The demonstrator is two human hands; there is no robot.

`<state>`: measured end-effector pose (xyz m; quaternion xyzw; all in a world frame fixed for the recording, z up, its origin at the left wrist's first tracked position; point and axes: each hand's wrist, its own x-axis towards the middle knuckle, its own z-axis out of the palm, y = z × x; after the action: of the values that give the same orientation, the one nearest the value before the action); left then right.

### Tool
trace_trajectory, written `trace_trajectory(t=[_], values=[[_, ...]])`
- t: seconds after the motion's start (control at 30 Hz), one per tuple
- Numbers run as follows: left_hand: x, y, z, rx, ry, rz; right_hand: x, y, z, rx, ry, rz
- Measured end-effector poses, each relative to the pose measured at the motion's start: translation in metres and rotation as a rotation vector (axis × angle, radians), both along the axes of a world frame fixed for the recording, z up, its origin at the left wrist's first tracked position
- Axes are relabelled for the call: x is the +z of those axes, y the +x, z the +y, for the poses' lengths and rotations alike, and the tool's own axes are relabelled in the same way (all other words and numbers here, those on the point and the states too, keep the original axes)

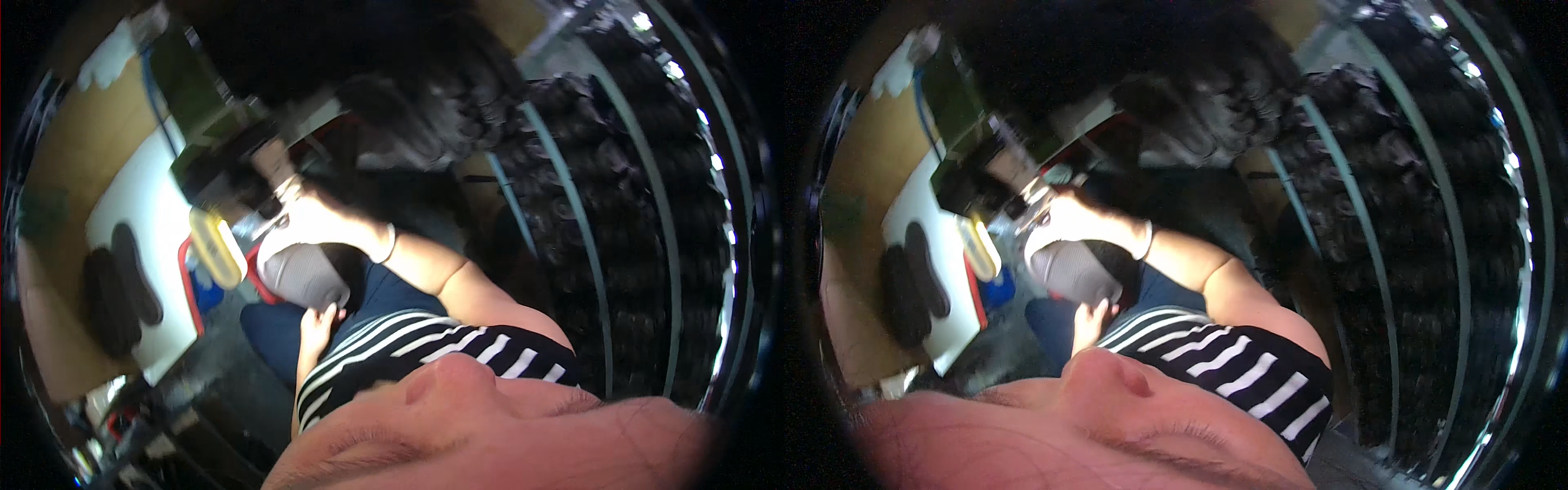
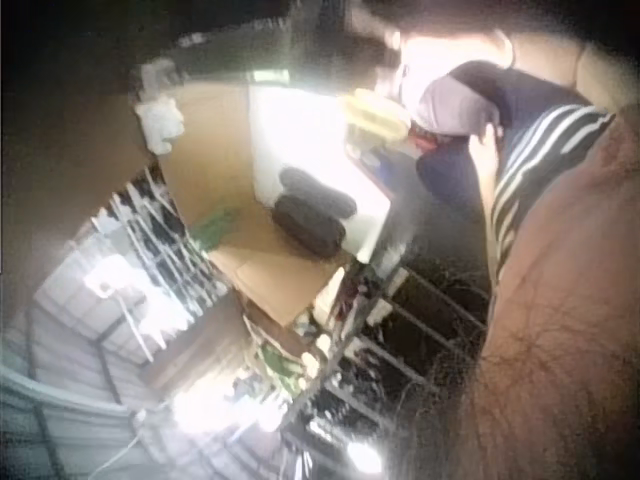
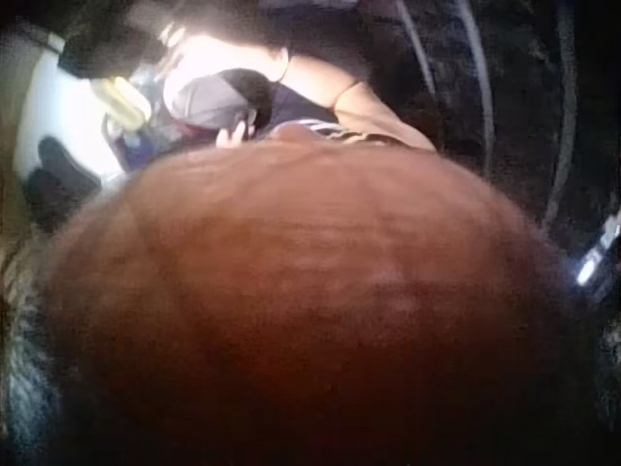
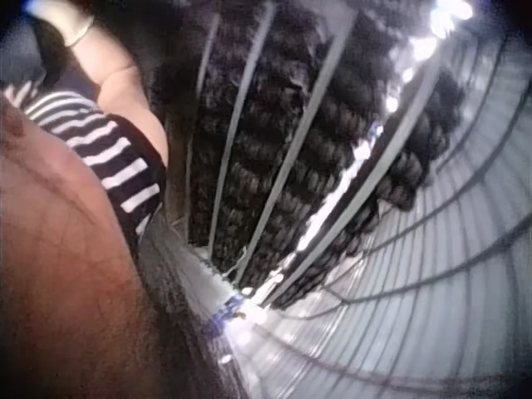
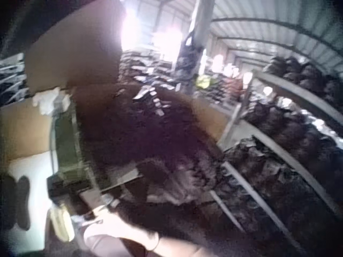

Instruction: Processing shoe soles using a buffing or grinding machine in a factory setting.

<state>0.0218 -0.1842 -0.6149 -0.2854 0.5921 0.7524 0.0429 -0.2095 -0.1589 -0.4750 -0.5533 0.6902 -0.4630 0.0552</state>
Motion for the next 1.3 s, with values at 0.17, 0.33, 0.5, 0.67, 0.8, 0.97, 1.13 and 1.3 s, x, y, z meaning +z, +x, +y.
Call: trace_trajectory(t=[0.17, 0.33, 0.5, 0.67, 0.8, 0.97, 1.13, 1.3], values=[[-0.026, 0.049, -0.061, 0.250, -0.090, 0.108, -0.009, -0.037, 0.025, -0.253, -0.069, -0.297], [0.088, 0.103, -0.152, 0.694, -0.653, 0.091, -0.051, -0.130, 0.131, -0.962, 0.252, 0.354], [0.116, 0.179, -0.282, 1.221, -0.800, 0.036, -0.091, -0.127, 0.174, -1.130, 0.236, 0.420], [0.067, 0.166, -0.414, 1.174, -0.724, -0.023, -0.095, -0.126, 0.197, -1.272, 0.168, 0.480], [0.068, 0.224, -0.473, 1.137, -1.486, -0.173, -0.118, -0.121, 0.171, -1.193, -0.022, -0.015], [0.090, 0.124, -0.334, 1.439, -1.338, -0.198, -0.144, -0.119, 0.196, -1.238, -0.164, -0.438], [0.058, 0.052, -0.191, 0.861, -1.717, 0.291, -0.130, -0.119, 0.170, -1.119, -0.564, -0.762], [0.015, -0.015, -0.099, 0.720, -0.195, 0.547, -0.134, -0.125, 0.201, -0.741, -0.604, -1.197]])
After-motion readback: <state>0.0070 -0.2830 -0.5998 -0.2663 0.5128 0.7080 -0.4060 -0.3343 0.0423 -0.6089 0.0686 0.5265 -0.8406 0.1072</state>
